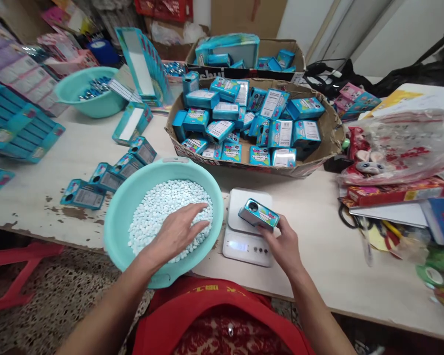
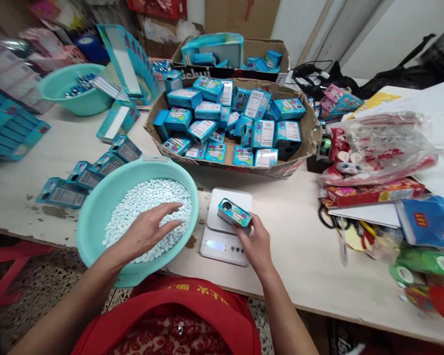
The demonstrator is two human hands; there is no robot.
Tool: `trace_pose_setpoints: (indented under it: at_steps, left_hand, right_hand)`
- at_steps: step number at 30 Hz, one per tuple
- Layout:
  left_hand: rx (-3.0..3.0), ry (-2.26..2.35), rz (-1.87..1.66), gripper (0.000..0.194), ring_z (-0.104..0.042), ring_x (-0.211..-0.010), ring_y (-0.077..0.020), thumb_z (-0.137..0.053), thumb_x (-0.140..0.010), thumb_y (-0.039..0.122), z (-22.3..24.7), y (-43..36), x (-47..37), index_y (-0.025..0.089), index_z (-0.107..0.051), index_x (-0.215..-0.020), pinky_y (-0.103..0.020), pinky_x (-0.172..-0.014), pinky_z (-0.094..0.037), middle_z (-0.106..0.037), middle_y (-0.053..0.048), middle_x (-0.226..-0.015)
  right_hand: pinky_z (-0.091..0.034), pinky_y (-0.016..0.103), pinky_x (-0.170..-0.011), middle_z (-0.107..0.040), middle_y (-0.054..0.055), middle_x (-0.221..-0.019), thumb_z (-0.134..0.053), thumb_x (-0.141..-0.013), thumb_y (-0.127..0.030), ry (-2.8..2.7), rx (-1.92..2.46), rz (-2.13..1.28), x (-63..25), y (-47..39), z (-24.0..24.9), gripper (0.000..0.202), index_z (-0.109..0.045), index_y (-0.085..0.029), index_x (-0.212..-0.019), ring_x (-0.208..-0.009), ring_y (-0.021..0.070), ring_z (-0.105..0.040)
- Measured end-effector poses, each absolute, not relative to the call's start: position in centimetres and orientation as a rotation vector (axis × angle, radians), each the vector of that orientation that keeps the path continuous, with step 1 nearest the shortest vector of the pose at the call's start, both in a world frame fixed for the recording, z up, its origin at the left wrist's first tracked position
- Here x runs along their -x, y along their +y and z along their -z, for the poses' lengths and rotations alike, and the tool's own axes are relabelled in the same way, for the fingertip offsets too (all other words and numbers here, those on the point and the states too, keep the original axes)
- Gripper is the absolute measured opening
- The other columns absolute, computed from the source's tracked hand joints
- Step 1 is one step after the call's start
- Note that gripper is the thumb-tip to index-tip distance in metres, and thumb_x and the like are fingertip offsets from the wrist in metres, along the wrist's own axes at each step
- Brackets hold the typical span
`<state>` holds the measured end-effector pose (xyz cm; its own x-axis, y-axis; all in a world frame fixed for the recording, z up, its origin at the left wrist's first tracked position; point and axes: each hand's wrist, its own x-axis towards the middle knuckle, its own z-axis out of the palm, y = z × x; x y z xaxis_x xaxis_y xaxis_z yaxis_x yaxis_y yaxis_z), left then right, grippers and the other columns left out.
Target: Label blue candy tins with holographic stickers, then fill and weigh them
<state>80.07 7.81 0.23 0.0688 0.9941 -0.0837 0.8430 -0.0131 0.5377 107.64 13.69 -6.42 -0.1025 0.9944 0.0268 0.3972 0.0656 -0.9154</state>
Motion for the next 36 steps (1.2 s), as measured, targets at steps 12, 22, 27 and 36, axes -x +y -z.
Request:
trace_pose_setpoints:
  at_steps: [12,22,27,36]
  left_hand:
    - [-2.243,1.873,-1.041,0.036,-0.061,-0.09,-0.0157,-0.063,-0.082,0.026,-6.3,9.2,-80.0,0.022,-0.05,-0.115,-0.028,-0.078,-0.052,-0.063,-0.004,-0.101]
    - [-1.327,3.018,-0.594,0.037,-0.055,-0.106,-0.028,-0.06,-0.073,0.035,-3.9,20.1,-65.0,0.019,-0.055,-0.107,-0.041,-0.087,-0.046,-0.061,-0.01,-0.107]
    - [-1.297,2.905,-0.17,0.047,-0.041,-0.124,-0.0357,-0.059,-0.069,0.035,-0.2,22.4,-62.0,0.019,-0.054,-0.113,-0.054,-0.097,-0.037,-0.048,-0.016,-0.128]
    - [-1.154,2.952,-0.062,0.067,-0.051,-0.114,-0.0344,-0.056,-0.071,0.036,1.9,21.3,-61.2,0.027,-0.037,-0.135,-0.056,-0.099,-0.028,-0.048,-0.017,-0.125]
  right_hand:
    - [-0.051,0.042,-0.092,-0.06,0.007,-0.12,-0.069,-0.078,-0.028,-1.705,0.824,-1.054,-99.0,14.4,1.1,0.048,-0.052,-0.028,-0.123,-0.109,0.0235,-0.059]
    - [-0.051,0.047,-0.092,-0.068,0.008,-0.1,-0.068,-0.076,-0.04,-1.5,1.066,-0.852,-100.6,20.7,0.0,0.031,-0.064,-0.02,-0.101,-0.091,0.0225,-0.066]
    - [-0.051,0.045,-0.09,-0.07,0.007,-0.097,-0.066,-0.075,-0.047,-1.555,1.167,-0.843,-101.2,21.4,0.6,0.033,-0.066,-0.022,-0.096,-0.089,0.0232,-0.066]
    - [-0.05,0.043,-0.087,-0.072,0.005,-0.095,-0.064,-0.063,-0.062,-1.58,1.483,-0.824,-101.6,21.3,1.7,0.046,-0.068,-0.025,-0.09,-0.093,0.0294,-0.066]
